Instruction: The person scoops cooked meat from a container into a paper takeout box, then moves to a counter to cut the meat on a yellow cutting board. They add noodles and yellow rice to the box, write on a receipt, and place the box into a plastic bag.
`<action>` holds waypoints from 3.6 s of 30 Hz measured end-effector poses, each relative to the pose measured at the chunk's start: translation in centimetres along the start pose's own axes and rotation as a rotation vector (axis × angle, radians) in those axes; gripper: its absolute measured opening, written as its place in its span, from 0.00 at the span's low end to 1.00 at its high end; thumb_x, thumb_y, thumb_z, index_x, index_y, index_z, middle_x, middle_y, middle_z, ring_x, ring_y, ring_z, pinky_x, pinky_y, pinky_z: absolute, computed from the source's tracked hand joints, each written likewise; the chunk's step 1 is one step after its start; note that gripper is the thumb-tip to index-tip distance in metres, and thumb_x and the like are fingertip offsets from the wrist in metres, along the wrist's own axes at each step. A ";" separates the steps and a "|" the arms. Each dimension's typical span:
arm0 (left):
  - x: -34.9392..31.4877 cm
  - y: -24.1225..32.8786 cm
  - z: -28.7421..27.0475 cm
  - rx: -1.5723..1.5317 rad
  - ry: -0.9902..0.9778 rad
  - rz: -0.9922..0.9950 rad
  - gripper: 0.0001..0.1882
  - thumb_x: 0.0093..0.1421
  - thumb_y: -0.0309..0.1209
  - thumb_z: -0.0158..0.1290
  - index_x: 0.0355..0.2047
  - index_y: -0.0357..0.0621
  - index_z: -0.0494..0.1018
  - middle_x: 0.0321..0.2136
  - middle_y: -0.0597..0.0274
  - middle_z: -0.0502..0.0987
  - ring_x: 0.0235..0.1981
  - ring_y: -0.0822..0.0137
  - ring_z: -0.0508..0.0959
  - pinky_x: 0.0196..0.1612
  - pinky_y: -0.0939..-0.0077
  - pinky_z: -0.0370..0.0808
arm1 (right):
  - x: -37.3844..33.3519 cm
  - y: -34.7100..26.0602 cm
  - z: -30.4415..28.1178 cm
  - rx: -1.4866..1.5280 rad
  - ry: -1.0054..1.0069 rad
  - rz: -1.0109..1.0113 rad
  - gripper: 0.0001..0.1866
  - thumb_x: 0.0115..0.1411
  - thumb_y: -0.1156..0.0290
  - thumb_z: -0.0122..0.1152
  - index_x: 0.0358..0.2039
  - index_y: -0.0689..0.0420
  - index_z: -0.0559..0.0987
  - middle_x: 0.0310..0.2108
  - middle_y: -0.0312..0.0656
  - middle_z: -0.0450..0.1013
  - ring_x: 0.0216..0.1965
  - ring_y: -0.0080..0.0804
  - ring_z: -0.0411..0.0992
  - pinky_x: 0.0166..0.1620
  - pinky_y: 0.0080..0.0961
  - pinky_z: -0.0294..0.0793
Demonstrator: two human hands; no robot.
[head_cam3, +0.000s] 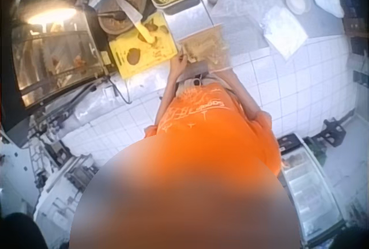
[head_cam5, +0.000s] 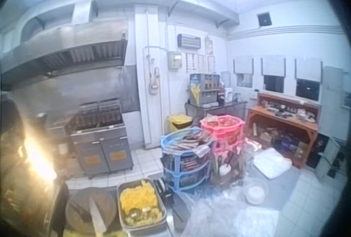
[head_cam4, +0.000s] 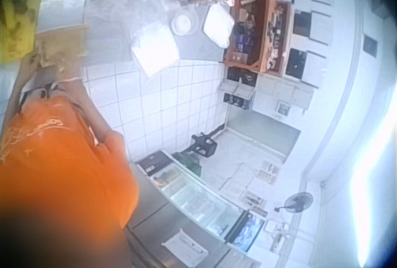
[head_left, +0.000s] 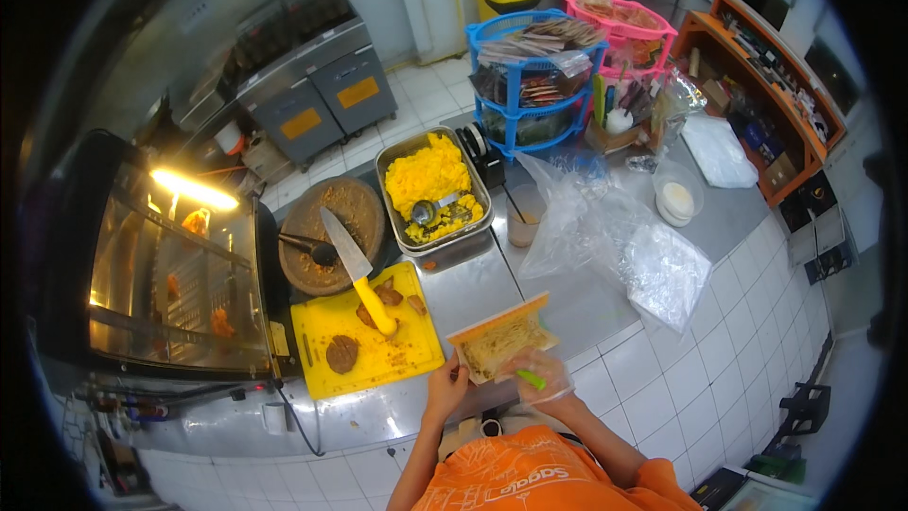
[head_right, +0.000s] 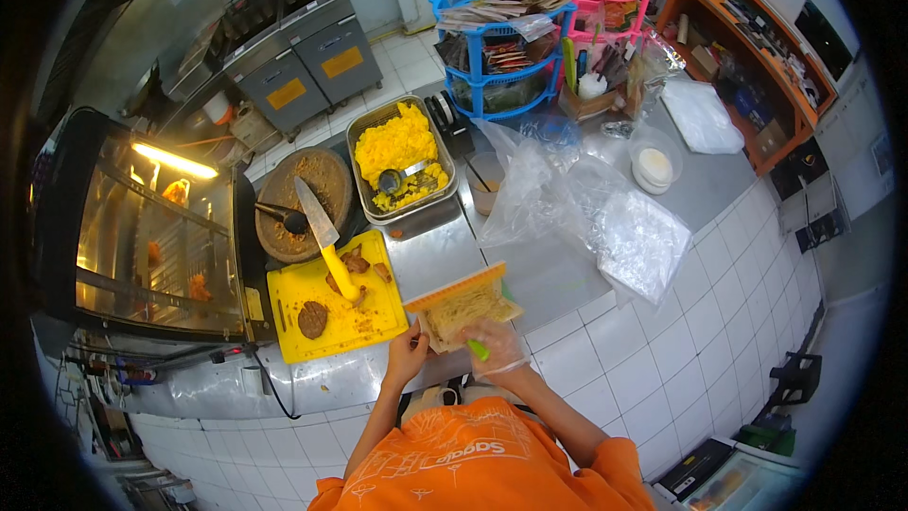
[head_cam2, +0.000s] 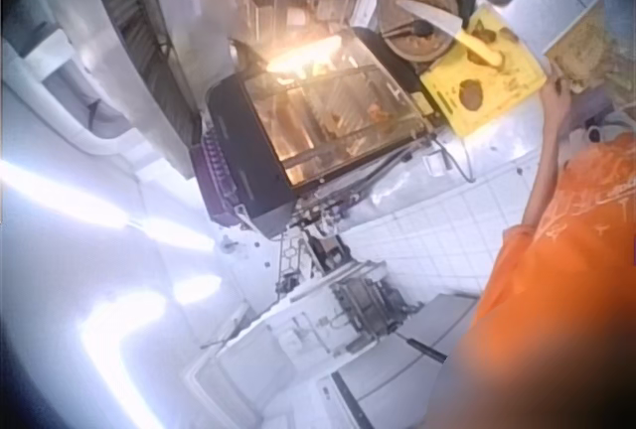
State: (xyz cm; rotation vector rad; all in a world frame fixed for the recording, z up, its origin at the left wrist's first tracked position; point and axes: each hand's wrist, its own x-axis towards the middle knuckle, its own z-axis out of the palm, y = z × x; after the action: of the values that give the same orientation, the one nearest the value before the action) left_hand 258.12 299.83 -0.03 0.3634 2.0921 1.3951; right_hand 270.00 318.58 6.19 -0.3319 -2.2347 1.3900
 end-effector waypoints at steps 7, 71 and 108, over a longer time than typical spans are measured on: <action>-0.2 -1.1 0.1 0.070 -0.009 0.037 0.24 0.61 0.28 0.47 0.59 0.41 0.66 0.23 0.52 0.78 0.22 0.68 0.80 0.28 0.74 0.76 | 0.1 0.5 1.3 -0.227 -0.109 -0.173 0.16 0.44 0.83 0.58 0.34 0.51 0.79 0.38 0.40 0.75 0.40 0.42 0.75 0.43 0.35 0.77; 2.7 5.2 -4.0 0.436 0.187 0.629 0.19 0.61 0.33 0.56 0.50 0.36 0.73 0.30 0.52 0.76 0.25 0.68 0.76 0.33 0.76 0.75 | 3.8 -1.9 -2.4 0.156 0.072 0.321 0.06 0.59 0.78 0.56 0.38 0.59 0.74 0.37 0.44 0.77 0.34 0.33 0.77 0.37 0.25 0.78; 5.1 2.6 -2.6 -0.066 0.194 0.151 0.15 0.66 0.35 0.51 0.32 0.32 0.74 0.17 0.59 0.75 0.18 0.76 0.74 0.22 0.80 0.73 | 2.7 0.6 -2.2 0.324 0.103 0.476 0.04 0.55 0.80 0.59 0.32 0.59 0.75 0.31 0.41 0.75 0.35 0.29 0.73 0.40 0.24 0.72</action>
State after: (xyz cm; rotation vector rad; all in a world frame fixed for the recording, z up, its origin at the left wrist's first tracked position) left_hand 252.31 301.67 1.41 0.3783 2.2046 1.6413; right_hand 268.79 321.80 7.23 -0.8374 -1.8736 1.8952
